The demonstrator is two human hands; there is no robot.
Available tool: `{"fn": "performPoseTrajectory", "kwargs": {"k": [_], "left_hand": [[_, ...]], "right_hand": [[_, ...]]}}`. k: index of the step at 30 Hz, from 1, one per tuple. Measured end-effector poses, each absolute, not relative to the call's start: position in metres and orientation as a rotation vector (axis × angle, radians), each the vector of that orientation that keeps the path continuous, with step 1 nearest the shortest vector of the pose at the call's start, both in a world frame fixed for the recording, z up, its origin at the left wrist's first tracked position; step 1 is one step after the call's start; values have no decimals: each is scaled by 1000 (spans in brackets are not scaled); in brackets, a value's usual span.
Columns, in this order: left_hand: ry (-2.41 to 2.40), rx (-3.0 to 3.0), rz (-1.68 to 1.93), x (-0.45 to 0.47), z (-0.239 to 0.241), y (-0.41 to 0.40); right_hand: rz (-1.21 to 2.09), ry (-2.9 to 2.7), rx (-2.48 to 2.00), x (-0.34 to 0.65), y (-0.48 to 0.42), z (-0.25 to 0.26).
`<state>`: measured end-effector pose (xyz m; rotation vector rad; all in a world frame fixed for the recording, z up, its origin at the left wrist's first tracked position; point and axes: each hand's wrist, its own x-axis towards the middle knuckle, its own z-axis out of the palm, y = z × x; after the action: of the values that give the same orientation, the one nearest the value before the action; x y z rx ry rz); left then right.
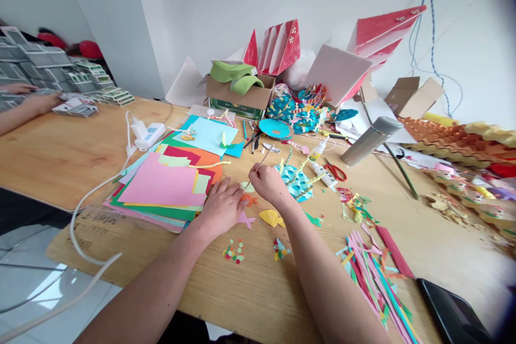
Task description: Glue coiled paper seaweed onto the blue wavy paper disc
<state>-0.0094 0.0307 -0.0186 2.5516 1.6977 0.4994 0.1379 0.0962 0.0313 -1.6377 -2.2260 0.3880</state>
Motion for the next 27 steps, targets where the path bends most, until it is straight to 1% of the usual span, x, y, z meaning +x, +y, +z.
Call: {"fn": "performPoseTrajectory", "kwargs": {"k": [23,27], "left_hand": [[1697,2558,507,-9,-18,30],[1694,2550,515,-9,-17,30]], "right_hand": [[343,-2185,-1685,138,97,29],[462,-2119,-1609,140,96,34]]}}
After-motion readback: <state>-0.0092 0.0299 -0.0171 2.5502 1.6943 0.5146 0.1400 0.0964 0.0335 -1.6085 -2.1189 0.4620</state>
